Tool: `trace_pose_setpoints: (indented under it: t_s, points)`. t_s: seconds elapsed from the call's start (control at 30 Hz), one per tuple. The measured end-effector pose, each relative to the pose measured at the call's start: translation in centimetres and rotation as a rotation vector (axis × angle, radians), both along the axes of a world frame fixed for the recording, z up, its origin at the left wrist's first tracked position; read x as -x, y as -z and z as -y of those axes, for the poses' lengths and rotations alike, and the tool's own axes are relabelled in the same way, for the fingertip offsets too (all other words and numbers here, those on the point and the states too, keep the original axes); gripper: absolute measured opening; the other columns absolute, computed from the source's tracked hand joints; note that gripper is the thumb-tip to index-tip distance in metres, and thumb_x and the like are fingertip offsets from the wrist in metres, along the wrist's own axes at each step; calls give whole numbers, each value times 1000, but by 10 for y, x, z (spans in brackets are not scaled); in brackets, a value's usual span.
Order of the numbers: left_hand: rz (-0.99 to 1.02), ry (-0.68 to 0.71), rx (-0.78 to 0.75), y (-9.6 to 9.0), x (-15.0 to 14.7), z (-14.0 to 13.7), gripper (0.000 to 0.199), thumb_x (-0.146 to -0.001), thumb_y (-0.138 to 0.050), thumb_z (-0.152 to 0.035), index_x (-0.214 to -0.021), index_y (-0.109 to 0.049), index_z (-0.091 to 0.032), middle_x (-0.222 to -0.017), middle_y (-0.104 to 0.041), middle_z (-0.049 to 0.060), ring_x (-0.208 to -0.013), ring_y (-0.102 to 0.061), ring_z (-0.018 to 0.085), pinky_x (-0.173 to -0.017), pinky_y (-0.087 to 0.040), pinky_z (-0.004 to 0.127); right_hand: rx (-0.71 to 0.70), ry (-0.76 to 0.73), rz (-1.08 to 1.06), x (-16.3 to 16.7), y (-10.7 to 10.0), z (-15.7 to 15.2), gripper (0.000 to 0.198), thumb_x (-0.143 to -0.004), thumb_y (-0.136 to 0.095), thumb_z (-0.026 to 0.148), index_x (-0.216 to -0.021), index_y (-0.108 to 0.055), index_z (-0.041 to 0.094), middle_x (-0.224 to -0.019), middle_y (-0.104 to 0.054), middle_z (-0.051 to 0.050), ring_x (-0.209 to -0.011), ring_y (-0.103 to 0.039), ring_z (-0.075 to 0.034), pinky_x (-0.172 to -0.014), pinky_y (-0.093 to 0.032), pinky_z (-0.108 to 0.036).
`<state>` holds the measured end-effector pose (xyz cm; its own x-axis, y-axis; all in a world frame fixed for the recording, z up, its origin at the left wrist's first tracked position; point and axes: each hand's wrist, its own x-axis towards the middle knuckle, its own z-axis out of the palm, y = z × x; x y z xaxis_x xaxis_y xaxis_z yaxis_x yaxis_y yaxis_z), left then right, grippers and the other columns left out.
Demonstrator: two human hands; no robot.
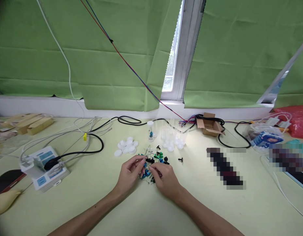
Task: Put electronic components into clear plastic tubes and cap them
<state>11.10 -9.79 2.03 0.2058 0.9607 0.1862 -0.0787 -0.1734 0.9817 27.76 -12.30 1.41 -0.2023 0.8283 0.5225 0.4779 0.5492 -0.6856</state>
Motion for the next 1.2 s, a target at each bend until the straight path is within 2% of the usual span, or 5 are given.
trace_pose_setpoints:
  t_s: [0.27,0.57,0.93,1.07,1.2]
  points:
    - [24,16,18,-1,0,0,25,-86,-65,-40,-97,-67,-17,-61,-62,0,-56,-56,13,-57,-46,24,3,10,-14,0,2,-1,27,-98,-46,26,-80,-64,18,-67,-63,-3,-57,-53,-15,-57,-42,-27]
    - [26,22,43,-3,-2,1,23,-86,-65,-40,-94,-64,-19,-61,-64,0,-55,-58,14,-57,-49,26,24,131,-131,0,-5,-1,27,-97,-49,31,-82,-66,18,-67,-63,-2,-57,-52,-14,-53,-42,-26]
    - [97,135,81,-2,-6,2,24,-81,-70,-39,-91,-64,-18,-72,-64,2,-63,-63,16,-55,-53,27,229,146,-470,-3,-1,-5,23,-91,-60,42,-91,-60,19,-56,-45,6,-49,-42,-11,-46,-36,-24]
    - [45,184,72,2,-5,4,21,-84,-68,-35,-95,-64,-17,-71,-64,3,-63,-63,16,-57,-52,27,304,138,-609,-2,-1,-8,26,-88,-65,42,-98,-56,20,-54,-45,8,-42,-40,-9,-40,-32,-21]
    - [-99,222,30,2,-5,9,21,-83,-68,-30,-99,-66,-18,-73,-65,3,-63,-62,15,-60,-51,27,333,121,-656,-2,-3,-9,29,-87,-67,41,-101,-53,21,-53,-43,10,-41,-40,-9,-39,-30,-20]
